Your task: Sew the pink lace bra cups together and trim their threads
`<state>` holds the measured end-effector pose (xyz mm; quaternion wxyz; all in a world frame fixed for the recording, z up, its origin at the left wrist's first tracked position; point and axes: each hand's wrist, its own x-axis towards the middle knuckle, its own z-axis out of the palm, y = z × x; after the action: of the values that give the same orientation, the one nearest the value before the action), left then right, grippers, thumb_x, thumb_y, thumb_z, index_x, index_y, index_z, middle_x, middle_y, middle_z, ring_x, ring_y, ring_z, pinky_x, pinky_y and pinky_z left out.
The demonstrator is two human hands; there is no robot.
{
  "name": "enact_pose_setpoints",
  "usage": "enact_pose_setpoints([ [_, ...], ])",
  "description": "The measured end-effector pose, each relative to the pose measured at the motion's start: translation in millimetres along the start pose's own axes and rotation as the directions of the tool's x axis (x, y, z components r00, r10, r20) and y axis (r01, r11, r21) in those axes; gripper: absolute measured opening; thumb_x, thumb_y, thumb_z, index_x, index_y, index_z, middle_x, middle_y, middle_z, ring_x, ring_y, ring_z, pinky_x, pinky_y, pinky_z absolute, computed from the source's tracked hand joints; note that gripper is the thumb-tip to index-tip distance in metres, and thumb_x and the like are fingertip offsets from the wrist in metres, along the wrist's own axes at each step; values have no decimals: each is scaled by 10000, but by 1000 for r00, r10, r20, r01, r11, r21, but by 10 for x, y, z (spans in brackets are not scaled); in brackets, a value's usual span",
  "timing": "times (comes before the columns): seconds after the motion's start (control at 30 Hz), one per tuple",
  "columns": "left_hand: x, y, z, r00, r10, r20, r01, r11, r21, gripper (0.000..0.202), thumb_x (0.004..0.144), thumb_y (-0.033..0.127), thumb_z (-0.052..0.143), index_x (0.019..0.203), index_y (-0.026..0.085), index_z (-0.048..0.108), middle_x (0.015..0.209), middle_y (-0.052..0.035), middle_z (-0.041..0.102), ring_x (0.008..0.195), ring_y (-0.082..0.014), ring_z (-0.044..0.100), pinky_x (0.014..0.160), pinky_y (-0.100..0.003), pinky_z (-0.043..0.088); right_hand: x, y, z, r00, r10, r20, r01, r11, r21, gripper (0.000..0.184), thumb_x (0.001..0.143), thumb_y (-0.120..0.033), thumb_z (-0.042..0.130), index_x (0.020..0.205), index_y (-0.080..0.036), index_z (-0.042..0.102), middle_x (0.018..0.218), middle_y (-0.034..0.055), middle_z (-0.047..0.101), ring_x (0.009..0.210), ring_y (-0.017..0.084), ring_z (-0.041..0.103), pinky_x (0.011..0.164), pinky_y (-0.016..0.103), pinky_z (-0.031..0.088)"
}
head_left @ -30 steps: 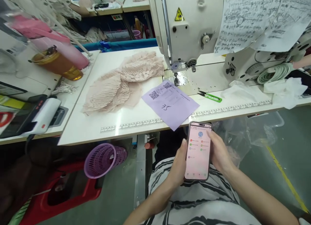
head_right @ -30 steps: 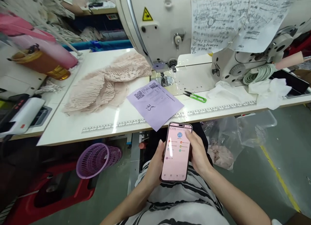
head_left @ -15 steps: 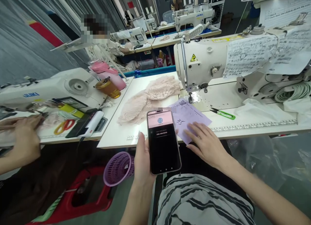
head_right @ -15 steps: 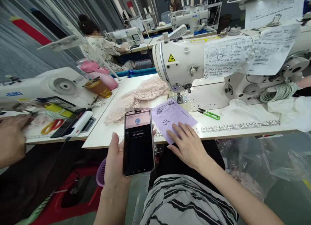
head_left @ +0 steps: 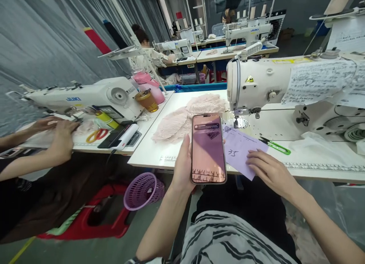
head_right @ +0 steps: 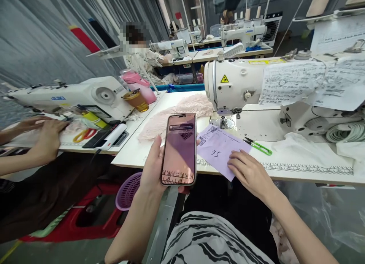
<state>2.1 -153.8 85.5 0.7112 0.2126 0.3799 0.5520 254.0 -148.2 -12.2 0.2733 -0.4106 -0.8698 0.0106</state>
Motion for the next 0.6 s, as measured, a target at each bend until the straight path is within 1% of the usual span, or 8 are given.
enact_pose_setpoints([
  [0.1, 38, 0, 6, 998, 8, 60, -7, 1000, -13, 634, 969, 538, 335, 1320, 61, 562, 1075, -181, 712, 946, -298, 699, 867, -403, 547, -18, 19, 30, 1000, -11, -10, 11, 1000, -4, 171, 962, -234, 467, 1054, -204, 607, 1163, 62, 634, 1147, 207, 598, 1085, 430, 458],
  [0.2, 70, -10, -11, 991, 16, 132, -9, 999, -51, 602, 980, 518, 325, 1299, 80, 587, 1113, -160, 706, 1049, -294, 668, 951, -402, 510, -28, 35, 54, 1000, -24, -16, 24, 1000, -5, 173, 960, -245, 474, 1066, -212, 607, 1168, 56, 637, 1184, 215, 578, 1089, 436, 456],
  [0.27, 86, -10, -18, 984, 40, 176, -25, 996, -85, 580, 981, 513, 334, 1310, 105, 583, 1142, -143, 699, 1085, -288, 654, 999, -407, 481, -27, 40, 50, 999, -35, -25, 35, 999, 0, 177, 960, -249, 474, 1067, -213, 610, 1161, 57, 641, 1182, 217, 581, 1092, 439, 455],
  [0.37, 100, 21, -10, 978, 81, 193, -58, 991, -123, 556, 977, 508, 368, 1341, 134, 559, 1175, -126, 689, 1112, -276, 643, 1049, -411, 443, -23, 39, 36, 998, -56, -38, 56, 998, -7, 180, 960, -251, 475, 1073, -213, 609, 1161, 60, 643, 1171, 216, 590, 1084, 436, 467],
  [0.47, 101, 83, 3, 970, 122, 209, -96, 987, -132, 544, 986, 492, 353, 1358, 143, 541, 1196, -117, 681, 1136, -270, 631, 1073, -415, 423, -27, 52, 42, 997, -67, -35, 67, 998, -12, 186, 959, -254, 477, 1090, -217, 603, 1175, 58, 640, 1182, 217, 584, 1088, 439, 466],
  [0.6, 96, 133, -10, 957, 135, 256, -107, 987, -119, 569, 978, 520, 354, 1347, 135, 551, 1206, -123, 675, 1155, -282, 617, 1075, -424, 418, -35, 78, 66, 997, -60, -50, 61, 998, 17, 196, 954, -260, 487, 1101, -229, 612, 1171, 51, 646, 1194, 221, 580, 1109, 457, 444],
])
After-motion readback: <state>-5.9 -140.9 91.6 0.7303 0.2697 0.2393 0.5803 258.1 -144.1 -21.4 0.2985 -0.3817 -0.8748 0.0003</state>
